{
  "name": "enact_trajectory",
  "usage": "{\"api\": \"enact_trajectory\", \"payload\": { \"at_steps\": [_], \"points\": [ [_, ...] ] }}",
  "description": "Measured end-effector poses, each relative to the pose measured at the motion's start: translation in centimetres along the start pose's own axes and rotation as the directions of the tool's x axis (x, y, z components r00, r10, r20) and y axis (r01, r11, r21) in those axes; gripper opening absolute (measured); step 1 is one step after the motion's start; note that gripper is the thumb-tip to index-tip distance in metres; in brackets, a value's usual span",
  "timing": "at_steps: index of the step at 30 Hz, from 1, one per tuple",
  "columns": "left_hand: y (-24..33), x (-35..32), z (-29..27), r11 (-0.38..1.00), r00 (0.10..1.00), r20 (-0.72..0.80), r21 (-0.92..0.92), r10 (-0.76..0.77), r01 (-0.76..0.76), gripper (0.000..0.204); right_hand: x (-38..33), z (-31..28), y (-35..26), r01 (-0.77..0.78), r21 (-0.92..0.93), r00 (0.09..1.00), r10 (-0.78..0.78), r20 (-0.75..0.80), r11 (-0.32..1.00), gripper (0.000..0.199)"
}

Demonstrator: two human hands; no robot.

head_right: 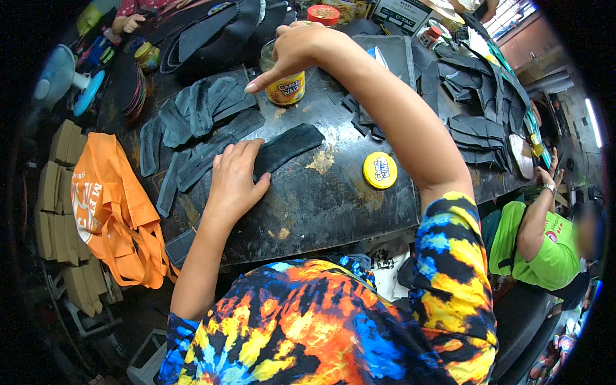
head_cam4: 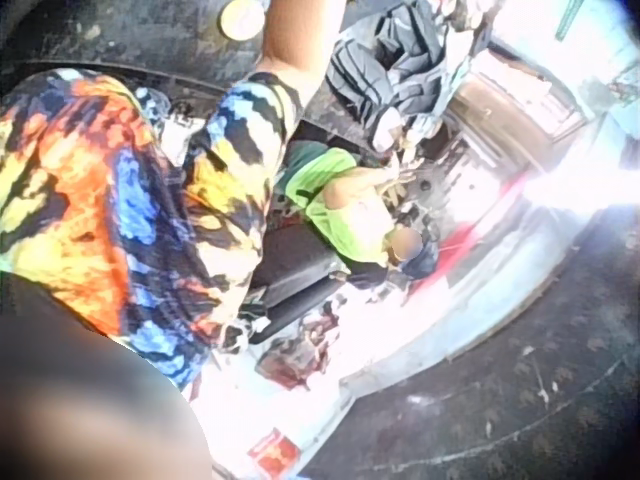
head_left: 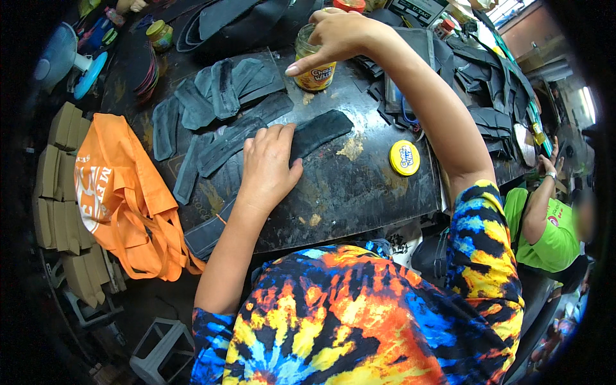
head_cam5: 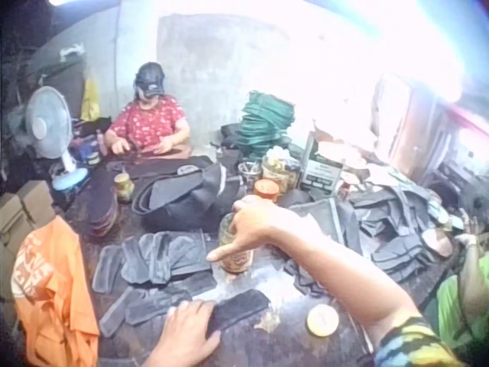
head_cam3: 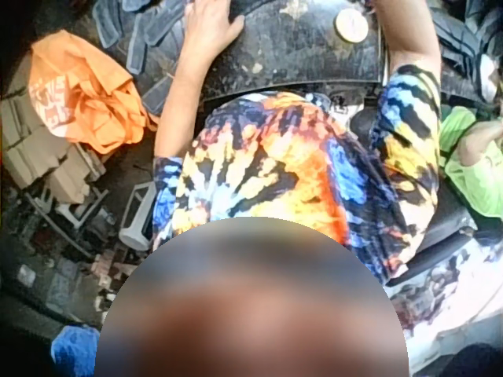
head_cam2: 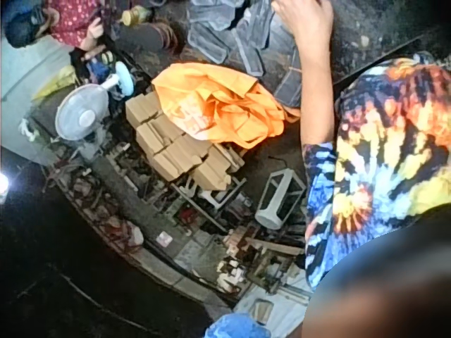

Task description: The person repeatedly rubs small black rubber pieces on a workbench surface, then picks up and places them back down. The person also wipes the workbench with their hand and handles a small yellow container. The actions are repetitive and do not show a clear final state.

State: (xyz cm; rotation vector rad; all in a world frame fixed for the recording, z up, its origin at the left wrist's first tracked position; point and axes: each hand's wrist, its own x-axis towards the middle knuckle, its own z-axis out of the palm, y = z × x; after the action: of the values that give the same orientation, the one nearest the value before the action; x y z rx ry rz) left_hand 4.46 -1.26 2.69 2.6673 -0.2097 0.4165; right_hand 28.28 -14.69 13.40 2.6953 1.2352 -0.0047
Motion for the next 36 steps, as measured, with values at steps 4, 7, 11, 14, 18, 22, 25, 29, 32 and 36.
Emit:
{"api": "enact_trajectory", "payload": {
  "at_steps": [4,7,11,14,18,22,25,29,32,36],
  "points": [
    [0.0,0.1,0.0,0.999,0.998,0.040,0.000,-0.043,0.043,0.056,0.9,-0.3,-0.7,-0.040,-0.068,0.999,0.039,-0.019,0.997,0.123],
    [0.2,0.1,0.1,0.996,0.993,0.071,-0.009,-0.091,0.092,0.053,-1.1,-1.7,-0.5,-0.032,-0.067,0.920,0.003,-0.391,0.997,0.096],
    [0.5,-0.1,0.3,0.992,0.991,0.055,-0.034,-0.121,0.123,0.050,-6.3,-3.2,-0.1,0.360,0.212,0.250,0.125,-0.960,0.909,0.034],
    [0.6,-0.4,0.3,0.996,0.995,0.018,0.004,-0.094,0.094,0.048,-9.6,-2.4,-1.0,0.338,0.232,0.517,0.026,-0.855,0.912,0.037],
    [0.4,-0.7,0.2,0.998,0.997,-0.054,0.001,-0.060,0.060,0.045,-14.6,-0.5,-2.9,0.192,0.144,0.774,-0.060,-0.630,0.971,0.049],
    [0.2,-0.9,0.0,0.996,0.996,-0.011,-0.008,-0.085,0.085,0.040,-17.0,2.4,-3.3,0.307,0.622,0.824,0.127,-0.552,0.720,0.061],
    [0.1,-0.9,0.2,0.997,0.997,-0.015,-0.007,-0.079,0.079,0.036,-16.5,7.5,-5.7,0.004,0.627,0.960,0.171,-0.220,0.779,0.061],
    [0.1,-1.2,0.4,0.998,0.996,-0.054,0.010,-0.067,0.068,0.033,-17.2,12.4,-8.3,-0.217,0.220,0.929,0.270,-0.251,0.951,0.089],
    [0.0,-1.7,0.0,0.996,0.996,-0.036,-0.018,-0.084,0.083,0.031,-17.6,12.9,-8.8,-0.183,0.182,0.938,0.227,-0.263,0.966,0.096],
    [-0.3,-2.6,-1.3,0.995,0.995,-0.029,0.009,-0.097,0.097,0.028,-16.1,12.0,-7.5,-0.134,0.091,0.943,0.155,-0.296,0.987,0.105]
  ]
}}
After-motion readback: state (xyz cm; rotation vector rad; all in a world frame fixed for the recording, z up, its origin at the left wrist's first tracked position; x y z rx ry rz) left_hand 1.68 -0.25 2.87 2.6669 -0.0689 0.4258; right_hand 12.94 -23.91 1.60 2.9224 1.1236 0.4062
